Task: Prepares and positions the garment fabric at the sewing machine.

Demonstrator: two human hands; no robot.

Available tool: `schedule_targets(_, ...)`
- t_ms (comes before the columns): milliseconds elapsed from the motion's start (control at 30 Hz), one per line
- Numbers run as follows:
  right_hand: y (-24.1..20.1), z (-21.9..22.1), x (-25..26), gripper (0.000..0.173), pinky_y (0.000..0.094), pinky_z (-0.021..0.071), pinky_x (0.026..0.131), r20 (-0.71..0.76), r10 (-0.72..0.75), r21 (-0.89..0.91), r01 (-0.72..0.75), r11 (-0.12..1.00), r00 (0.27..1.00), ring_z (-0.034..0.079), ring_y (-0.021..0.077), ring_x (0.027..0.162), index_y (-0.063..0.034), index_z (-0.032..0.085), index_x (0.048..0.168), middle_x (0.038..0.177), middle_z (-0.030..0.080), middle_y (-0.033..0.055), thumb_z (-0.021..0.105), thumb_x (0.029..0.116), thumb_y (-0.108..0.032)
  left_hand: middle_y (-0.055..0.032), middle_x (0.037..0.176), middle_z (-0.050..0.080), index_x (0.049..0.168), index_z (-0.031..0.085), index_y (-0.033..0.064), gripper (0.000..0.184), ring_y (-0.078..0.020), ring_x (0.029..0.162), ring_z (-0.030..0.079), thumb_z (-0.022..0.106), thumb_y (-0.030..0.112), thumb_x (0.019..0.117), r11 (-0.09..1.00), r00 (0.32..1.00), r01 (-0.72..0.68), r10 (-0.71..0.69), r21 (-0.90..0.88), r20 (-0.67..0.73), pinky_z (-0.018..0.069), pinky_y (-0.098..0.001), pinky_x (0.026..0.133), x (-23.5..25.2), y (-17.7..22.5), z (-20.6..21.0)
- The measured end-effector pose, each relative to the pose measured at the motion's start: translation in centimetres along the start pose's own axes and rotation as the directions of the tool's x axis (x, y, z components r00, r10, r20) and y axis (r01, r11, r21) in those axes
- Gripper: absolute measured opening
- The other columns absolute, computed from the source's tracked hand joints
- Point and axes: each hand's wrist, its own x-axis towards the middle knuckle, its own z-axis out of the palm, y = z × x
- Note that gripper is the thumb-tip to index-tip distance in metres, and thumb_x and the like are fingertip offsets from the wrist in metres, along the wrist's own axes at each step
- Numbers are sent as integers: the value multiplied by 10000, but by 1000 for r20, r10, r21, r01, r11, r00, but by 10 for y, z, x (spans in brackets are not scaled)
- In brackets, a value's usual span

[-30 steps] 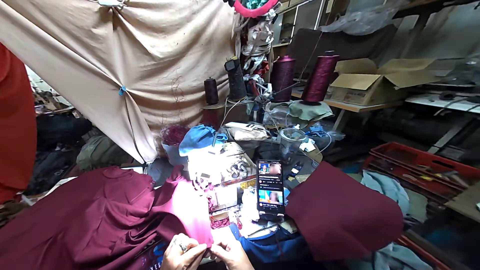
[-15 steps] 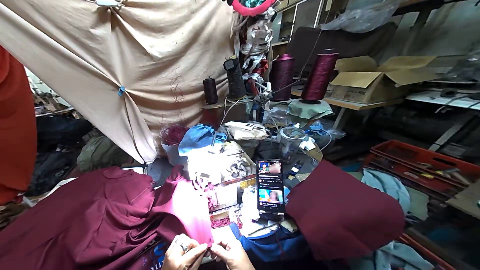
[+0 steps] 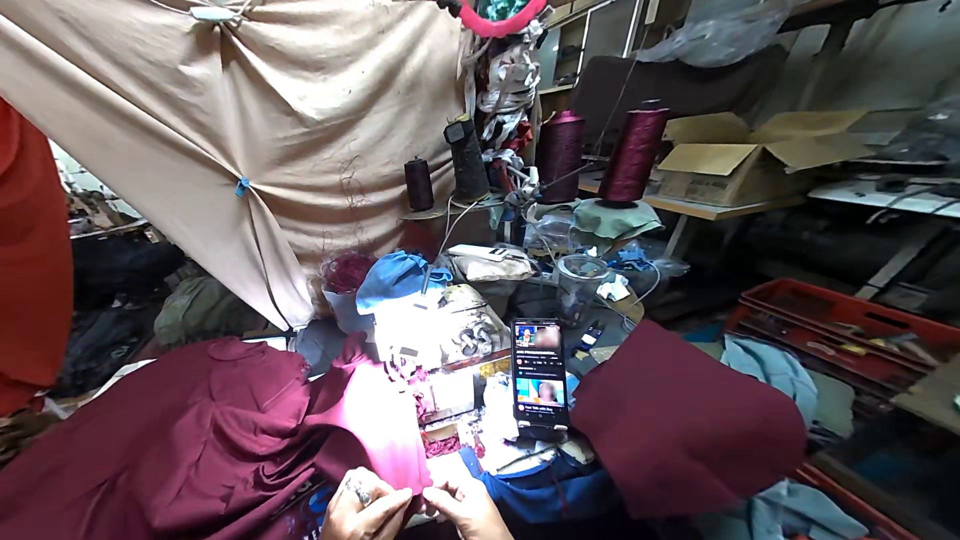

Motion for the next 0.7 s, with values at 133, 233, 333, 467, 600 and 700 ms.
schedule_targets(133, -1, 2, 1, 90, 242, 568, 703, 9, 10, -9, -10, 1000, 1000, 679, 67, 712, -22, 696, 857, 769, 722, 8, 649, 916, 27, 1, 825, 698, 952, 822, 177, 76, -92, 892, 618, 764, 177, 903, 999, 999, -45, 45, 1, 7, 479, -217, 851, -6, -11, 8)
schedule_targets(233, -4, 3, 2, 125, 235, 567, 704, 7, 19, -9, -19, 1000, 1000, 679, 61, 714, -34, 701, 839, 762, 721, -2, 624, 912, 34, 24, 838, 694, 962, 820, 190, 80, -79, 889, 618, 759, 189, 910, 997, 997, -75, 75, 19, 2, 492, -221, 855, -7, -14, 13)
schedule_targets(333, -3, 4, 1, 98, 245, 575, 705, -9, 16, -16, -16, 1000, 1000, 684, 75, 710, -22, 705, 842, 759, 722, 15, 643, 897, 31, 25, 844, 683, 985, 810, 193, 96, -81, 890, 609, 731, 204, 932, 993, 993, -115, 115, 35, -1, 485, -217, 850, -9, -17, 15)
schedule_targets(467, -3, 3, 0, 88, 242, 579, 708, -4, -9, -18, 9, 1000, 1000, 691, 81, 718, -17, 711, 853, 766, 727, 22, 649, 898, 26, 14, 842, 683, 986, 808, 176, 104, -103, 883, 615, 716, 188, 938, 990, 991, -135, 134, 44, 28, 489, -242, 850, -9, -17, 13)
schedule_targets(600, -4, 2, 1, 101, 235, 574, 705, 0, -11, -32, 11, 999, 1000, 688, 75, 714, -18, 710, 845, 763, 729, 23, 640, 902, 28, 9, 864, 679, 1012, 804, 172, 118, -108, 907, 613, 705, 178, 948, 989, 989, -146, 144, 37, 37, 490, -239, 865, -8, -18, 12)
schedule_targets(700, -4, 1, 0, 99, 234, 574, 705, -15, -3, -43, 2, 999, 1000, 690, 75, 712, -16, 717, 845, 757, 729, 23, 645, 905, 17, 4, 868, 675, 1028, 800, 166, 125, -111, 919, 608, 695, 174, 960, 986, 987, -158, 157, 42, 37, 484, -234, 883, -7, -17, 11)
